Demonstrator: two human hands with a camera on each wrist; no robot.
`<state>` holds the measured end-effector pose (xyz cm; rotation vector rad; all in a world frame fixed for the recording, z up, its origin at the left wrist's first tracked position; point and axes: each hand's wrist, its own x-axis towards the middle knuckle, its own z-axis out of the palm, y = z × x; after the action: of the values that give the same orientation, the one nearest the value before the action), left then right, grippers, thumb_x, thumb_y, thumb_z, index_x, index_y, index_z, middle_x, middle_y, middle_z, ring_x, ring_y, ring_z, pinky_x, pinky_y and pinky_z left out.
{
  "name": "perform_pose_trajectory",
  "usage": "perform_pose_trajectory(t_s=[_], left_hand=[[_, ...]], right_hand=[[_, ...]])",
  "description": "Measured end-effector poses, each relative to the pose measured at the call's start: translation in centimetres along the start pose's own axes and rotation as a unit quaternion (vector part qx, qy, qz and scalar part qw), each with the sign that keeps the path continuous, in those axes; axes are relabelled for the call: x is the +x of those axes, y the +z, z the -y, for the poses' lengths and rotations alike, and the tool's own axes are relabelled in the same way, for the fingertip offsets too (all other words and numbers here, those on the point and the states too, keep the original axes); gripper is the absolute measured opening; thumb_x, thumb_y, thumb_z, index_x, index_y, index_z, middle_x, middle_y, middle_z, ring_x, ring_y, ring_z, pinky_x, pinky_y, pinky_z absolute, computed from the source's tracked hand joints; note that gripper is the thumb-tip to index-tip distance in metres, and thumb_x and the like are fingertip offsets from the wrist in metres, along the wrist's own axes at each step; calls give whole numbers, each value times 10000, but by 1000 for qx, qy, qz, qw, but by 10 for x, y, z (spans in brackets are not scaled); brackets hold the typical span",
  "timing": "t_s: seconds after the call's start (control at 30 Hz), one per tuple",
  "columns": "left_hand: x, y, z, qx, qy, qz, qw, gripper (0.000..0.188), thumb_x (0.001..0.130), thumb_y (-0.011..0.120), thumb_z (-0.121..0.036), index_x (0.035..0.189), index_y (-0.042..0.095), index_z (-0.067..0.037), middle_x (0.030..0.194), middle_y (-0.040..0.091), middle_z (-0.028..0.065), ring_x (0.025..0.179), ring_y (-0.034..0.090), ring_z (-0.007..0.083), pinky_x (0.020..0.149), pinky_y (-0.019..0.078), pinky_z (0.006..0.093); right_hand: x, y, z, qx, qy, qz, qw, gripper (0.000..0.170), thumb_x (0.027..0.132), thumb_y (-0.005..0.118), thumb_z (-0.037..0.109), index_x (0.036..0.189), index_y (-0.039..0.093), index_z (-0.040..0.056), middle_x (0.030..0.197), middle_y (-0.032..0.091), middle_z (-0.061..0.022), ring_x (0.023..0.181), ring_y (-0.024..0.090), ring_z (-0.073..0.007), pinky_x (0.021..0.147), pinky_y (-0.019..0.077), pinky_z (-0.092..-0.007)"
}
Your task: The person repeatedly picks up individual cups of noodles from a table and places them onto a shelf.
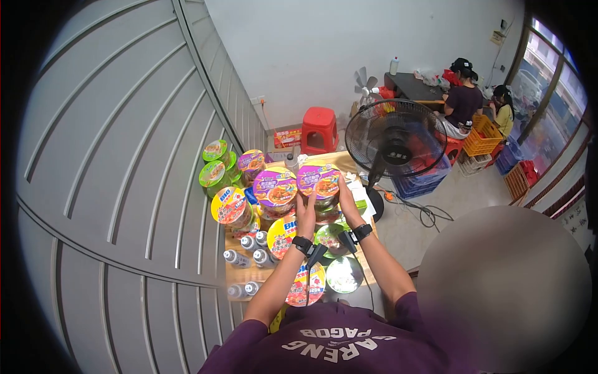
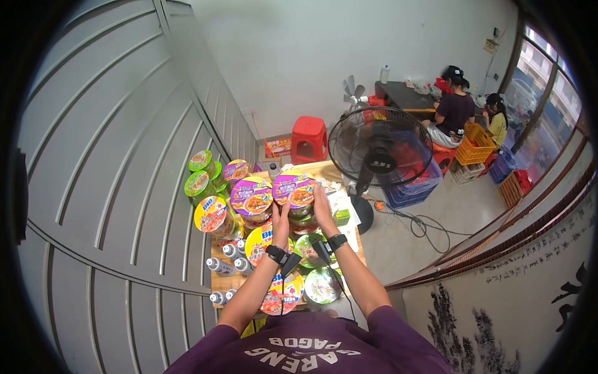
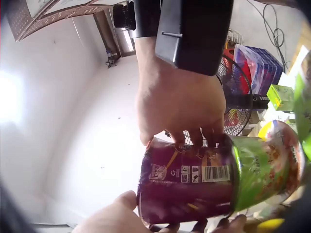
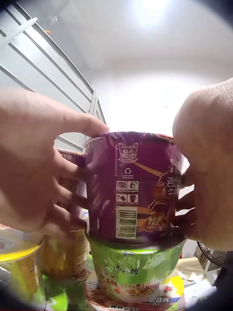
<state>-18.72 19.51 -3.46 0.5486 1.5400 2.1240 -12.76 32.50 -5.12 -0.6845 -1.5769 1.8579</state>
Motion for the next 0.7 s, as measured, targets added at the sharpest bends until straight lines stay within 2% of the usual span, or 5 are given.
perform_pose_trajectory(t_s=[0.07, 0.23, 0.47, 0.5, 0.7], left_hand=[[4, -4, 8, -17, 1, 7, 1000, 600, 1001, 561, -311, 1475, 342, -15, 1449, 450, 116, 1326, 423, 219, 1103, 304, 334], [-2, -1, -2, -16, 11, 14, 1000, 527, 1012, 559, -235, 1460, 370, -34, 1388, 502, 69, 1241, 478, 156, 1051, 365, 300], [-41, 18, -32, 18, 20, 72, 997, 565, 987, 610, -238, 1459, 365, -48, 1368, 512, 71, 1212, 507, 164, 1012, 418, 318], [-48, 22, -37, -15, 2, 83, 996, 737, 929, 694, -191, 1504, 252, -64, 1369, 499, 91, 1213, 517, 187, 995, 441, 338], [-82, 20, -21, 134, 98, 104, 981, 1027, 724, 869, -89, 1462, 155, -49, 1344, 461, 129, 1224, 518, 219, 1042, 448, 368]], right_hand=[[18, -9, -36, -31, -9, 10, 999, 722, 1033, 336, 513, 1498, 298, -38, 1571, 254, -242, 1485, 191, -323, 1199, 132, -347], [4, -8, -28, -34, -32, -7, 999, 728, 1036, 330, 512, 1484, 309, -61, 1565, 270, -236, 1474, 220, -320, 1194, 148, -344], [-62, -5, 37, 144, 7, -37, 989, 698, 1018, 381, 559, 1495, 328, 52, 1368, 517, -84, 1249, 501, -151, 1008, 424, -322], [-61, -7, 34, 119, -38, -43, 991, 647, 1057, 344, 442, 1465, 340, -61, 1505, 381, -172, 1403, 341, -235, 1154, 237, -319], [-122, -18, 64, 131, -41, -36, 990, 587, 1055, 398, 381, 1454, 362, -48, 1401, 489, -126, 1264, 472, -181, 1070, 350, -302]])
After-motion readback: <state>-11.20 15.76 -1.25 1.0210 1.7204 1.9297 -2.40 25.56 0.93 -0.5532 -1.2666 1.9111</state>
